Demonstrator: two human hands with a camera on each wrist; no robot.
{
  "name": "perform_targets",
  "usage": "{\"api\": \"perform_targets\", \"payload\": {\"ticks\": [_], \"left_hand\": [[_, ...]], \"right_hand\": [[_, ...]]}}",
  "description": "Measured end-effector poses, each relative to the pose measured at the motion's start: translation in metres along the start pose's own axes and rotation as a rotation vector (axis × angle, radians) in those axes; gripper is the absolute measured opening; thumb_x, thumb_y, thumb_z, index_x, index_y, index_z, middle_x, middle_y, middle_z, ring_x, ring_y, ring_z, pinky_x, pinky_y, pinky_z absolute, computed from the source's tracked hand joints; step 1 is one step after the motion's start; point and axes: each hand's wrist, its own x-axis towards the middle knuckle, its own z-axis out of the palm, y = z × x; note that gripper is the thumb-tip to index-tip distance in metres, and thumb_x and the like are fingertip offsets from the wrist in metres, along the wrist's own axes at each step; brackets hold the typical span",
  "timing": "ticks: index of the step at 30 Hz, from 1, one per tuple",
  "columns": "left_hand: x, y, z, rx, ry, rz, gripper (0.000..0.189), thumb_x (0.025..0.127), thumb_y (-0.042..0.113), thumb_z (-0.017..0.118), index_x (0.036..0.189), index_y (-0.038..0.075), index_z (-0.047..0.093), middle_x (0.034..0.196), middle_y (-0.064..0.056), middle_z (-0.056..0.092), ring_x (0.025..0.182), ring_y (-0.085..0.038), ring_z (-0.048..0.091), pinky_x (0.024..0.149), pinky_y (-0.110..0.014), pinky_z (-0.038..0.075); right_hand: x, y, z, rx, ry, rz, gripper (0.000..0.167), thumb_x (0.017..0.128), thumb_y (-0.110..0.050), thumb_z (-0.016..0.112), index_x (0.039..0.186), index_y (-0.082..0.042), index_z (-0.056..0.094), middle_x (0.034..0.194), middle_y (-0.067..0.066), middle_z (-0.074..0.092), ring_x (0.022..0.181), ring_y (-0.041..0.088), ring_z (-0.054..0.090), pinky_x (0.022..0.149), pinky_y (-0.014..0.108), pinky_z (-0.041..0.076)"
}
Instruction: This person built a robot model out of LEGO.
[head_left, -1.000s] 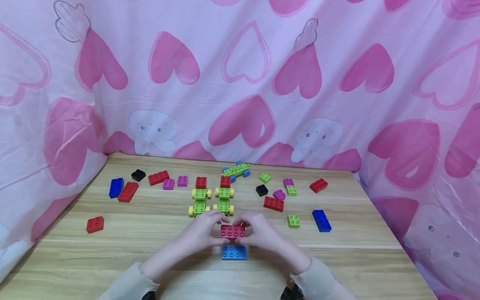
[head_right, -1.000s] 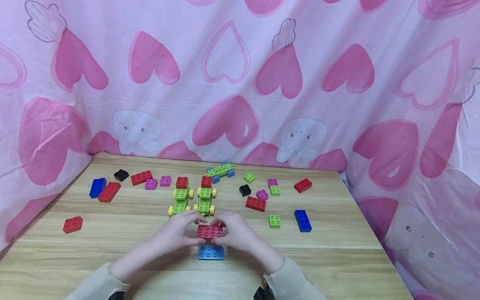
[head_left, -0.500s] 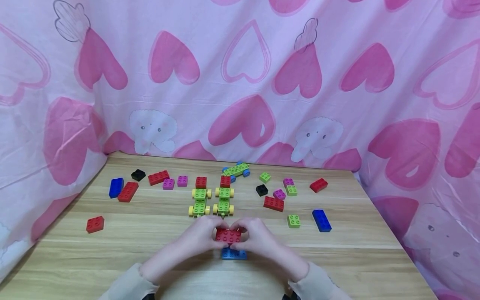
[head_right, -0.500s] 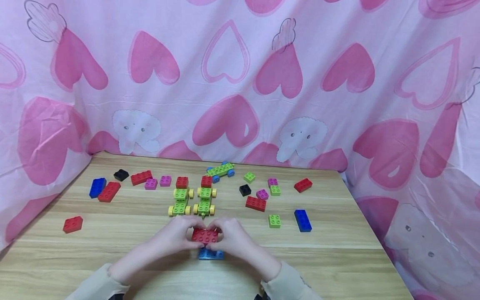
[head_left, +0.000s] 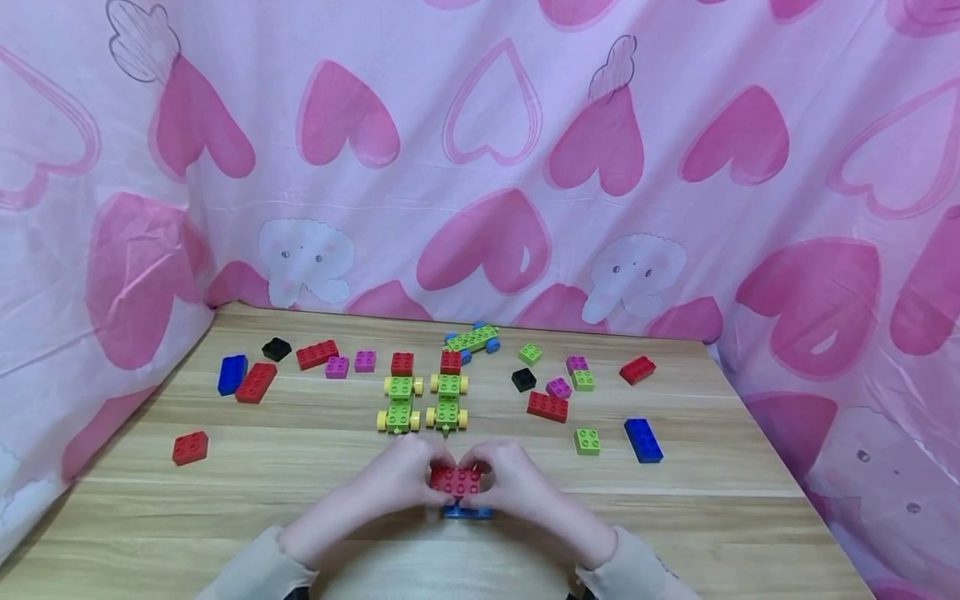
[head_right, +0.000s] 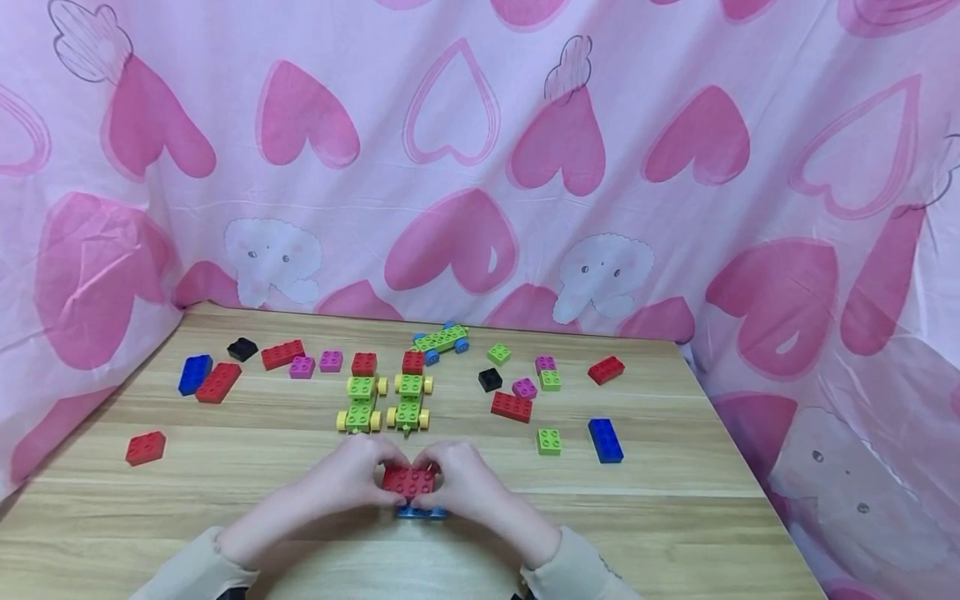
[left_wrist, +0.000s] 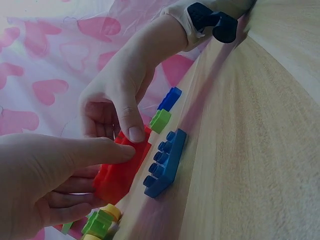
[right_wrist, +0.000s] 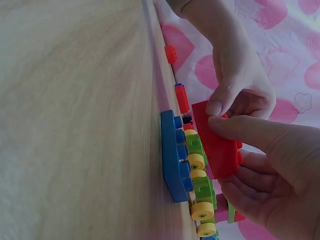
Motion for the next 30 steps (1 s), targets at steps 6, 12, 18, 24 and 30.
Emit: {"api": "perform_targets", "payload": {"ticks": [6,12,18,24,30], "left_hand": [[0.001,-0.002,0.001,0.046,-0.036,0.007,0.031,0.066,0.021,0.088,0.092,0.01,0.077,0.081,0.006,0.069,0.072,0.001,0.054,0.064,-0.014,0.047],[0.001,-0.002,0.001,0.039,-0.062,0.023,0.029,0.066,0.022,0.088,0.091,0.01,0.078,0.078,0.006,0.069,0.071,0.001,0.054,0.063,-0.014,0.046],[0.001,-0.003,0.001,0.035,-0.08,0.018,0.03,0.064,0.022,0.088,0.09,0.011,0.078,0.079,0.006,0.071,0.072,0.001,0.055,0.065,-0.016,0.047],[0.0,-0.004,0.0,0.03,-0.096,0.014,0.029,0.063,0.022,0.089,0.087,0.012,0.078,0.076,0.01,0.068,0.069,0.002,0.053,0.063,-0.016,0.044],[-0.001,-0.004,-0.002,0.018,-0.113,-0.008,0.029,0.061,0.022,0.089,0.086,0.012,0.076,0.072,0.012,0.064,0.065,0.0,0.05,0.059,-0.016,0.043]], "right_hand": [[-0.001,0.0,0.002,-0.019,-0.014,-0.013,0.033,0.07,-0.016,0.086,0.099,-0.011,0.072,0.092,-0.004,0.072,0.082,-0.001,0.06,0.076,0.017,0.052],[-0.002,0.001,0.002,-0.009,-0.027,-0.02,0.034,0.068,-0.017,0.087,0.099,-0.01,0.072,0.091,-0.004,0.072,0.081,-0.002,0.06,0.075,0.016,0.051],[-0.003,0.003,0.002,-0.015,-0.053,-0.014,0.041,0.068,-0.023,0.088,0.103,-0.011,0.072,0.094,-0.005,0.072,0.084,-0.003,0.06,0.078,0.016,0.051],[-0.004,0.01,0.001,-0.043,-0.101,-0.011,0.05,0.065,-0.028,0.091,0.108,-0.01,0.071,0.1,-0.005,0.072,0.09,0.0,0.062,0.084,0.019,0.052],[-0.004,0.016,0.001,-0.045,-0.152,-0.013,0.051,0.065,-0.029,0.09,0.11,-0.012,0.071,0.102,-0.007,0.071,0.093,-0.001,0.06,0.087,0.02,0.051]]}}
